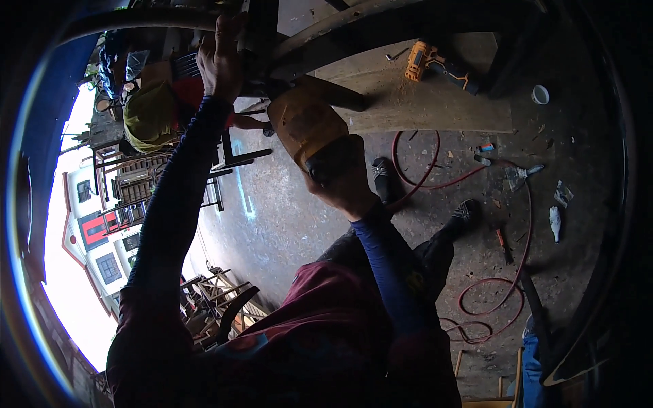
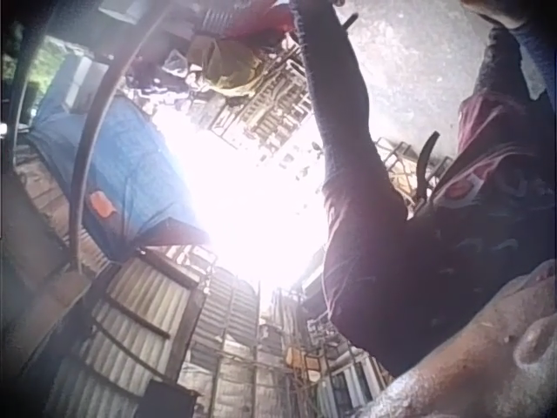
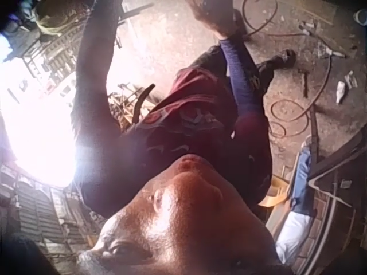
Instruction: The recorder is repairing a wooden chair using a drill, a pneumatic nail gun, and a hammer.
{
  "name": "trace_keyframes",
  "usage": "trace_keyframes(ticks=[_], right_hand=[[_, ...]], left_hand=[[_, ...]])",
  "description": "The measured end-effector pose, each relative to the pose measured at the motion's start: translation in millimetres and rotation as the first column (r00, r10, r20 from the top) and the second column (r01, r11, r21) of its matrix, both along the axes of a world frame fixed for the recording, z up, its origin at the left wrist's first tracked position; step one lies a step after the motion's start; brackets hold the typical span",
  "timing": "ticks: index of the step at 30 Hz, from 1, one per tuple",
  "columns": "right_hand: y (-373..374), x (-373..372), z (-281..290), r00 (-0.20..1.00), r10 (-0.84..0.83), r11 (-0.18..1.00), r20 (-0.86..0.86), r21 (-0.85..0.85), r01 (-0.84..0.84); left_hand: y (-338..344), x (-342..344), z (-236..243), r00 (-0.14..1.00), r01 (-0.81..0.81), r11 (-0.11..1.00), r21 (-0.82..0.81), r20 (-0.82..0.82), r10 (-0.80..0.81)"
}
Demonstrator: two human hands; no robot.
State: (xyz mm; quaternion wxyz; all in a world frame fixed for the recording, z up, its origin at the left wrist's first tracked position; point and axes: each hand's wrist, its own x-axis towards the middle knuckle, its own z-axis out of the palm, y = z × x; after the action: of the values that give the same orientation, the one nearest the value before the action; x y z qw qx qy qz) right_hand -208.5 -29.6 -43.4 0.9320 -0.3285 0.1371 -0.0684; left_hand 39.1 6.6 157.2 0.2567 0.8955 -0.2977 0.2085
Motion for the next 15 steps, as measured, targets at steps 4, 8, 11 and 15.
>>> trace_keyframes(ticks=[4, 8, 11, 15], right_hand=[[-32.6, -8.3, 43.7, 0.999, 0.015, 0.811, 0.039, -0.585, 0.011], [-8.8, 6.6, -1.9, 0.989, 0.15, 0.938, -0.012, -0.315, -0.146], [-41.7, -2.9, 73.2, 0.997, -0.001, 0.77, 0.078, -0.635, 0.051], [-21.2, 0.8, 29.0, 0.979, -0.071, 0.578, 0.189, -0.792, 0.194]], left_hand=[[-1.5, 7.5, -2.6, 1.0, 0.012, 0.999, -0.049, -0.009, -0.013], [2.9, 9.0, -7.0, 0.998, -0.005, 0.997, -0.077, -0.07, 0.0], [8.3, 8.5, -4.0, 0.995, -0.046, 0.996, -0.078, -0.091, 0.039], [-2.4, 2.0, 1.9, 0.978, -0.08, 0.997, 0.0, -0.193, 0.078]])
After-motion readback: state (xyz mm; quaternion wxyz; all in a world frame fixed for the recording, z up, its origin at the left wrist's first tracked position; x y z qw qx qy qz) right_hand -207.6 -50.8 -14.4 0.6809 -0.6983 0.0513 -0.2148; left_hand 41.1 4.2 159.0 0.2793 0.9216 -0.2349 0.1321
